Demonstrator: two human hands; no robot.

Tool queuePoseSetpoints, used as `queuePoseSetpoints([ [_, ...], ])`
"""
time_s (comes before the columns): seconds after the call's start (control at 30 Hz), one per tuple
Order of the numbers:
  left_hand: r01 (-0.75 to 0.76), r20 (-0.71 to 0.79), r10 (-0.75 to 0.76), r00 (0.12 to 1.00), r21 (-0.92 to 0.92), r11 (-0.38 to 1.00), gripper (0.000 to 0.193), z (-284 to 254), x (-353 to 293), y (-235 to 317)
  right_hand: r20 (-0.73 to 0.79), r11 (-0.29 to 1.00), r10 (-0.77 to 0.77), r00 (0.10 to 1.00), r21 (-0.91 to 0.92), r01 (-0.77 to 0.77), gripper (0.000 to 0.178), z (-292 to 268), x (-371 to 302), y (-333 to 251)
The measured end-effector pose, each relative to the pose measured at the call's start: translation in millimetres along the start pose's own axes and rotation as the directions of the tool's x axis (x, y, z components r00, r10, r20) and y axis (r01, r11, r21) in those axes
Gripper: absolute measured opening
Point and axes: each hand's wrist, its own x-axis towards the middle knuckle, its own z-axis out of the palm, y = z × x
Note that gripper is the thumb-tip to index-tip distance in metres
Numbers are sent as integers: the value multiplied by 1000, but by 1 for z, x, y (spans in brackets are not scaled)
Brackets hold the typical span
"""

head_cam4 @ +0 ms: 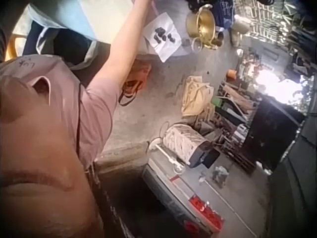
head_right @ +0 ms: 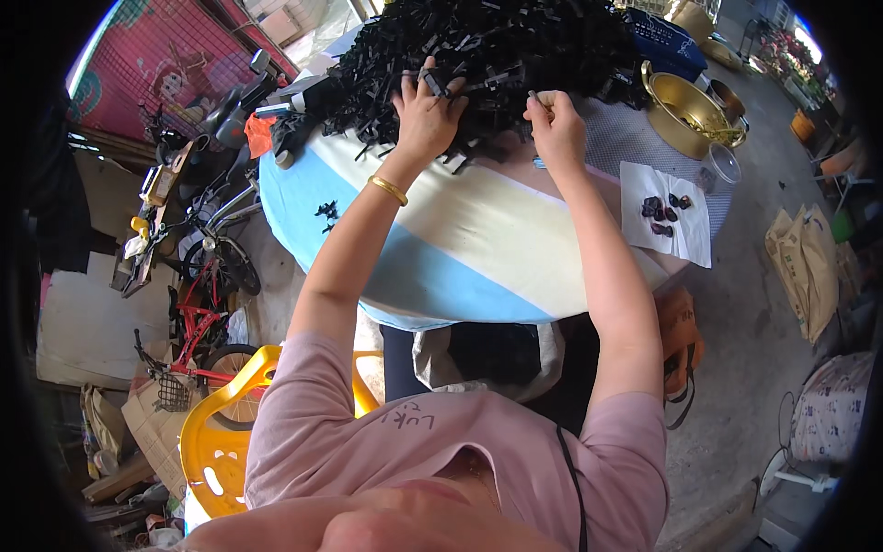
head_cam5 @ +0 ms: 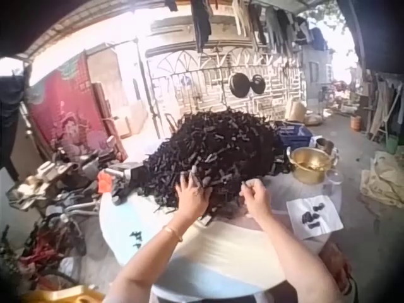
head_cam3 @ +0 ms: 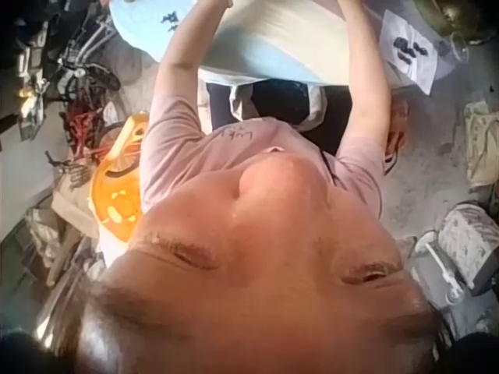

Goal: Assembling small black plastic components by hand at a workstation.

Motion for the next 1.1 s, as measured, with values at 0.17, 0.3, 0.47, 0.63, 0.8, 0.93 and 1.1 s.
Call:
queuePoseSetpoints([
  [0.17, 39, -38, -39, 999, -13, 999, 27, -25, -10, 7, -83, 954, -301, 950, -25, 300, 27, 4, -6, -10],
  [0.3, -30, 47, 31, 998, -19, 999, 20, -40, -11, 12, 137, 932, -262, 955, -222, 287, 27, 3, -12, -19],
  [0.47, -117, -49, 118, 992, 8, 993, 26, -48, -16, 18, 30, 914, -404, 914, -24, 405, 22, 7, -16, -33],
  [0.63, -172, -26, 170, 985, -134, 976, 38, -53, -29, 17, 335, 923, -203, 920, -248, 294, 21, 5, -21, -33],
  [0.8, 188, 292, -46, 955, -479, 857, 24, -76, -32, 26, 465, 905, -100, 880, -325, 275, 19, -10, -18, -39],
  [0.93, -61, 259, 192, 947, -441, 895, 29, -26, -48, 36, 582, 856, 66, 811, -451, 254, 19, -20, -13, -37],
  [1.1, -26, 335, 213, 918, -485, 874, 35, -24, -47, 32, 568, 964, 35, 822, -236, 122, 15, -33, -7, -42],
])
